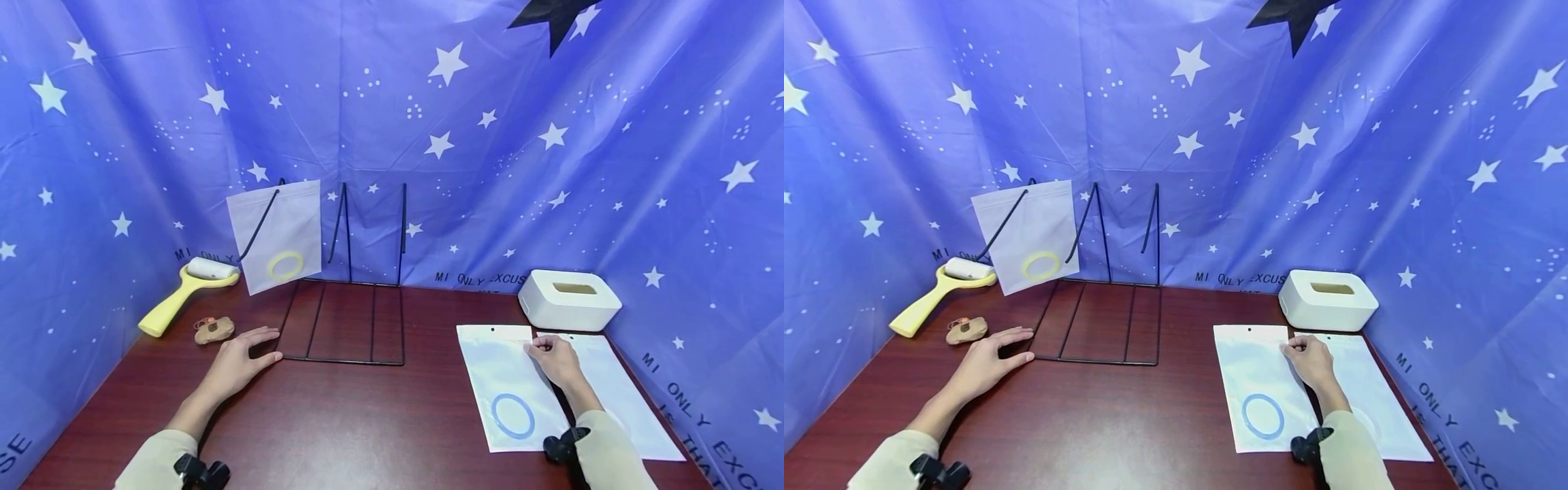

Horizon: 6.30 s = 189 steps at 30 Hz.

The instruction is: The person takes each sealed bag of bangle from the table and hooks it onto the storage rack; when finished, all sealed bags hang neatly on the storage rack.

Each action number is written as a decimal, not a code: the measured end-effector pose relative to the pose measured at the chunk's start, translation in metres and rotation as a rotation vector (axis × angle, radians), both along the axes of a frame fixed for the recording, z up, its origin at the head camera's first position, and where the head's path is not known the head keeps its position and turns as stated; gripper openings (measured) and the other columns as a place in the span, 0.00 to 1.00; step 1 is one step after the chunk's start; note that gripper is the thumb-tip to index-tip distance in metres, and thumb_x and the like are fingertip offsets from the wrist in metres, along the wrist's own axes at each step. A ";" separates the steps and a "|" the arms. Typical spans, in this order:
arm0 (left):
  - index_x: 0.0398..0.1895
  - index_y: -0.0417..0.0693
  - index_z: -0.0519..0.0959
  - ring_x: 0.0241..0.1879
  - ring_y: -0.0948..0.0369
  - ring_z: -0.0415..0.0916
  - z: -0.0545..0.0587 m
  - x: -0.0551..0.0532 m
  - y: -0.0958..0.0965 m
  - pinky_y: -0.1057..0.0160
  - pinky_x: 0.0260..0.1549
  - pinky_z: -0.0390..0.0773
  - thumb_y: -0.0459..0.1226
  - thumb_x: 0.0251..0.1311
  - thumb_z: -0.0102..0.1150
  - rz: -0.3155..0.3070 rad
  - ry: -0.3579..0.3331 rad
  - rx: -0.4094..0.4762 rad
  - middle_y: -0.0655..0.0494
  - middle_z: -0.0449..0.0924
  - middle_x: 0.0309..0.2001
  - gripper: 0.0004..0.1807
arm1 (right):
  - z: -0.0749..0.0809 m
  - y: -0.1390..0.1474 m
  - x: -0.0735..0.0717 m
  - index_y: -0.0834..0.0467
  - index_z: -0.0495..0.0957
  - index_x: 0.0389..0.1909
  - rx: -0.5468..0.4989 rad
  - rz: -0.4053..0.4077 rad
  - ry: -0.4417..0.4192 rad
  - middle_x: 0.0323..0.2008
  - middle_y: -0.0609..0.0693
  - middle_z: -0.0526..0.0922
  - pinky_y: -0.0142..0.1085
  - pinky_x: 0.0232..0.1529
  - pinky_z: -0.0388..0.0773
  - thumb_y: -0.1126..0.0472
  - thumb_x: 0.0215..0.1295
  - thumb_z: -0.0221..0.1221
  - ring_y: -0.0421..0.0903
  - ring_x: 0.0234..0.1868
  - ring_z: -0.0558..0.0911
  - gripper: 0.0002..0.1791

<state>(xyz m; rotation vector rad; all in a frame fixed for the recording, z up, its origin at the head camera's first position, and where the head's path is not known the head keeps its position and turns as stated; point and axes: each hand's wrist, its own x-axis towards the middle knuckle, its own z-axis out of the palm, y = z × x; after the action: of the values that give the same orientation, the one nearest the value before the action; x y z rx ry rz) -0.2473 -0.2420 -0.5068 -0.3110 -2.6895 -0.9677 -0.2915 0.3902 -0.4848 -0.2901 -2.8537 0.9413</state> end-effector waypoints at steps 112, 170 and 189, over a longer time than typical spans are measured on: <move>0.40 0.53 0.88 0.39 0.72 0.82 0.047 0.032 0.016 0.71 0.40 0.81 0.39 0.68 0.67 -0.183 -0.069 0.342 0.59 0.89 0.37 0.03 | 0.141 -0.302 0.041 0.75 0.84 0.42 -0.952 0.495 0.449 0.24 0.39 0.84 0.30 0.33 0.82 0.69 0.66 0.66 0.36 0.27 0.80 0.10; 0.58 0.34 0.83 0.40 0.74 0.85 0.063 -0.080 0.025 0.67 0.49 0.86 0.45 0.69 0.66 -0.050 -0.158 0.563 0.41 0.87 0.52 0.24 | 0.158 -0.325 -0.067 0.65 0.88 0.42 -0.925 0.237 0.484 0.31 0.49 0.87 0.37 0.40 0.89 0.60 0.65 0.69 0.38 0.26 0.87 0.11; 0.57 0.26 0.81 0.33 0.74 0.84 0.063 -0.114 0.041 0.72 0.43 0.86 0.37 0.69 0.66 0.014 -0.135 0.764 0.66 0.88 0.35 0.22 | 0.167 -0.340 -0.100 0.59 0.90 0.41 -0.967 0.116 0.422 0.30 0.45 0.83 0.47 0.49 0.84 0.60 0.66 0.67 0.40 0.31 0.80 0.08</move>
<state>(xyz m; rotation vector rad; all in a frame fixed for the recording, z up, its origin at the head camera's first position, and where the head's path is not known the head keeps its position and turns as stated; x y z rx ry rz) -0.3612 -0.2013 -0.4436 -0.0626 -2.1925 -1.9475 -0.3918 0.0498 -0.3174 0.0104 -1.8724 2.0510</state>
